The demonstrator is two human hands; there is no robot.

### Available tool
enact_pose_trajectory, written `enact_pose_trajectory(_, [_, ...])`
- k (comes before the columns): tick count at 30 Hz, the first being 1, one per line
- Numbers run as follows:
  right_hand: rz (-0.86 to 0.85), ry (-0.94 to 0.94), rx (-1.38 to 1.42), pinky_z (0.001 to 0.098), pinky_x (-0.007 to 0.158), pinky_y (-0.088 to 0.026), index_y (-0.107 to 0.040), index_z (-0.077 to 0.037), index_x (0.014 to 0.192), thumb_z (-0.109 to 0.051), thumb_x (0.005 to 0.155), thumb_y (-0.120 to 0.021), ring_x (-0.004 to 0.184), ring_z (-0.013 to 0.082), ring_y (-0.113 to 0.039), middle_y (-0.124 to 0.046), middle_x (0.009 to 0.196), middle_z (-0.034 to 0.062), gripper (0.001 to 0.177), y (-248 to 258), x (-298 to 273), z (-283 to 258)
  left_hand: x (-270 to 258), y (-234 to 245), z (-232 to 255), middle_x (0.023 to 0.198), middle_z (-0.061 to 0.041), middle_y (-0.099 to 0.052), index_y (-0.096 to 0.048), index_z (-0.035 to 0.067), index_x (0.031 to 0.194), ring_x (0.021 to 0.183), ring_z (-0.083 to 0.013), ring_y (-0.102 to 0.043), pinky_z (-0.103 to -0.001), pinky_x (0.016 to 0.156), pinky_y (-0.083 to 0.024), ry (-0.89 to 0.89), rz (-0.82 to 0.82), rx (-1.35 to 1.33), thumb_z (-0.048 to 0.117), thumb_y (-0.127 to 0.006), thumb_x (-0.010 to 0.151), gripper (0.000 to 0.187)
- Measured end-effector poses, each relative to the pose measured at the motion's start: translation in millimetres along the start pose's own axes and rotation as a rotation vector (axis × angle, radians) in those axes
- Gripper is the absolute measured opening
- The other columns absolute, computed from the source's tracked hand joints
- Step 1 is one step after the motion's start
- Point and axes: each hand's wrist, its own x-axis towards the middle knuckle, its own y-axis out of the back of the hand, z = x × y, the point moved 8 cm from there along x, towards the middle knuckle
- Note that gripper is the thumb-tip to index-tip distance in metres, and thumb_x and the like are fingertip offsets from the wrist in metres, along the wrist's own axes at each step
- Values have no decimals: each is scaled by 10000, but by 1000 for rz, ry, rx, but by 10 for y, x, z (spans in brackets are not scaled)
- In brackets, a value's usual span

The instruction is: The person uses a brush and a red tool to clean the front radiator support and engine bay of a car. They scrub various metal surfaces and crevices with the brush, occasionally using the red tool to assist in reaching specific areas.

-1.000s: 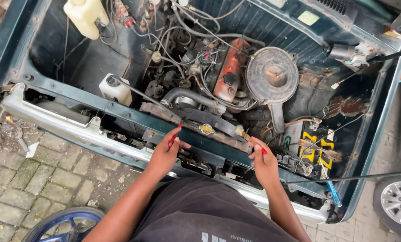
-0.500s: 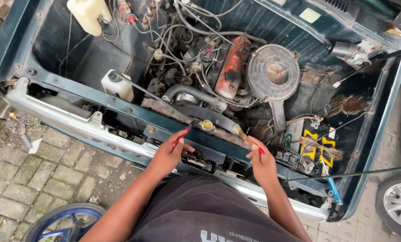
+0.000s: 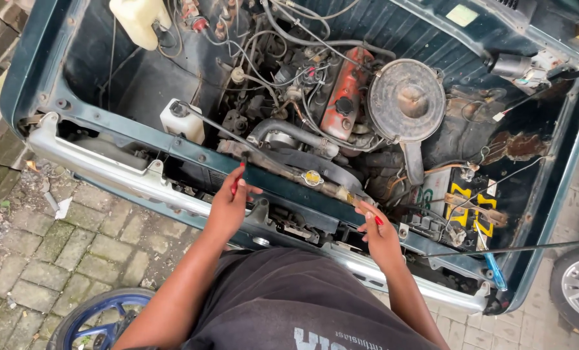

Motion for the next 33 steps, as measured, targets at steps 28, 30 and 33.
enact_pose_trajectory(28, [189,-152,115,301,749,-563,-547,-75,1486,-176,1125,-366,914,210,-649,-655,1371,196,417,-446,-308,-318,116,191,456,1113,-146,-776,-428,60,1531,1039,-342,-724,-440,826,-588,-139,-440,378,198,-352,1083,475])
enact_pose_trajectory(30, [209,-161,124,297,747,-562,-549,-76,1484,-177,1124,-372,913,207,-652,-657,1367,192,414,-457,-316,-284,181,243,408,1135,-147,-769,-400,52,1546,1019,-344,-723,-437,774,-589,-153,-443,412,188,-336,1082,487])
enact_pose_trajectory(33, [237,-151,126,295,735,-562,-559,-91,1481,-188,1127,-374,897,205,-653,-664,1358,183,411,-467,-308,-261,287,292,293,1136,-138,-768,-386,42,1548,932,-309,-721,-416,735,-575,-162,-445,453,192,-343,1079,494])
